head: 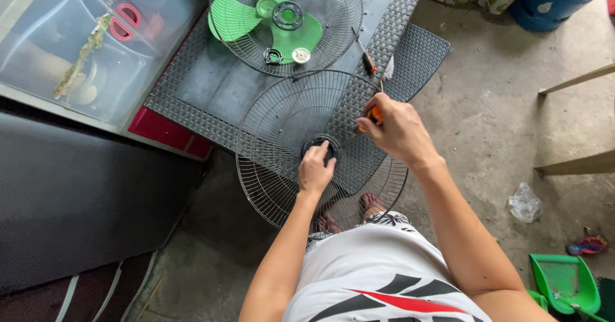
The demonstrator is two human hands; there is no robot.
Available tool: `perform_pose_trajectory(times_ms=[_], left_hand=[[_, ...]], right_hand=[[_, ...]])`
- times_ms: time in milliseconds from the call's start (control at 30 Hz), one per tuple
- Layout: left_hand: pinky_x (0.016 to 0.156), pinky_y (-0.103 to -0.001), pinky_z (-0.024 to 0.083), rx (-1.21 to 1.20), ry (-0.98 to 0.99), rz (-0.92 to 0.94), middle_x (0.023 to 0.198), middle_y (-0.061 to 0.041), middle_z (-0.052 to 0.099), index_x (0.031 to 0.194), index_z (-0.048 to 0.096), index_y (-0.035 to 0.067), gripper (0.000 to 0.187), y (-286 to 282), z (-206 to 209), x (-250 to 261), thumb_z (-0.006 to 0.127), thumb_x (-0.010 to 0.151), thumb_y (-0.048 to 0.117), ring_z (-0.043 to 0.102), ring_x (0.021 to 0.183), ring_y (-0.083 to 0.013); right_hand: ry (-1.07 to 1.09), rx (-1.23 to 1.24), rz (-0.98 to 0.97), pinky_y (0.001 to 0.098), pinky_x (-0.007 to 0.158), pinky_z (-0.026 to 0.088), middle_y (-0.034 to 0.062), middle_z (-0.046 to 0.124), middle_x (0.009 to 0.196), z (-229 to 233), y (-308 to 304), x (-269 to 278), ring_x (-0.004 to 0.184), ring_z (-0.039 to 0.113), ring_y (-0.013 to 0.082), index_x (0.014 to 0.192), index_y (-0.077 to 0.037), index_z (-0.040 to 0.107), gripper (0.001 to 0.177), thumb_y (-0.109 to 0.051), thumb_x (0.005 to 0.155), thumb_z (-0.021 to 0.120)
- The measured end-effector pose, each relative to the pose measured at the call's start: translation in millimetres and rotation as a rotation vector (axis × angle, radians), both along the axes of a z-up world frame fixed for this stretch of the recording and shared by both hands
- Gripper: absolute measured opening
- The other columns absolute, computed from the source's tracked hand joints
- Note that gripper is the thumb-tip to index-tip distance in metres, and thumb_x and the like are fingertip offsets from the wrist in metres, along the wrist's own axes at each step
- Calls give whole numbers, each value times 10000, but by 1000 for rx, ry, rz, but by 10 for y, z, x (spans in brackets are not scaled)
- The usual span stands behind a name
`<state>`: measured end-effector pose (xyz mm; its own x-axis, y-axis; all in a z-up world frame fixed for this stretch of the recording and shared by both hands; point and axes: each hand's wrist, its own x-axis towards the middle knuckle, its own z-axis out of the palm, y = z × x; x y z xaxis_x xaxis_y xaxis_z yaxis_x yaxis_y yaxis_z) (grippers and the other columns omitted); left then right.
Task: The person uses a screwdriver to tighten screws on the front grill of a standing fan. They then place a white plastic hub cap onto the center of the grill and lift the grill to attach it to the fan base.
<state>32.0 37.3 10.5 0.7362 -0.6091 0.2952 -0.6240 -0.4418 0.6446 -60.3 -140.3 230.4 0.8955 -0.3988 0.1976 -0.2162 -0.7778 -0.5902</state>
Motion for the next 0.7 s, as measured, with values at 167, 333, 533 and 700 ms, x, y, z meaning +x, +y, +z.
perform_pose_trajectory(times_ms=[167,333,533,700], left_hand=[[771,-316,609,-164,289,-191,1026,-93,721,1189,741,65,382,-109,46,240,742,815,-11,738,854,-222],[809,-274,628,-81,488,-311,1020,-68,735,1100,796,83,274,-176,185,489,718,855,-13,752,870,-183],[822,-261,632,-119,620,-374,1006,-58,759,1027,804,47,200,-236,339,596,752,839,4,769,885,-158],[787,-251,627,-73,575,-374,959,-74,790,1008,806,41,196,-244,386,576,790,812,34,771,835,-148]], right_hand=[[-14,-21,25,453,737,545,174,716,849,-101,51,41,819,716,352,971,-5,594,297,-221,907,788],[-23,-78,41,466,738,535,175,683,835,-89,118,87,806,695,364,958,2,587,319,-217,882,806],[-29,-8,210,442,767,540,144,685,895,37,109,94,852,689,339,1003,-17,599,279,-153,849,787],[-25,2,322,435,822,536,120,693,940,123,106,82,928,683,321,1013,-42,621,271,-123,820,793]])
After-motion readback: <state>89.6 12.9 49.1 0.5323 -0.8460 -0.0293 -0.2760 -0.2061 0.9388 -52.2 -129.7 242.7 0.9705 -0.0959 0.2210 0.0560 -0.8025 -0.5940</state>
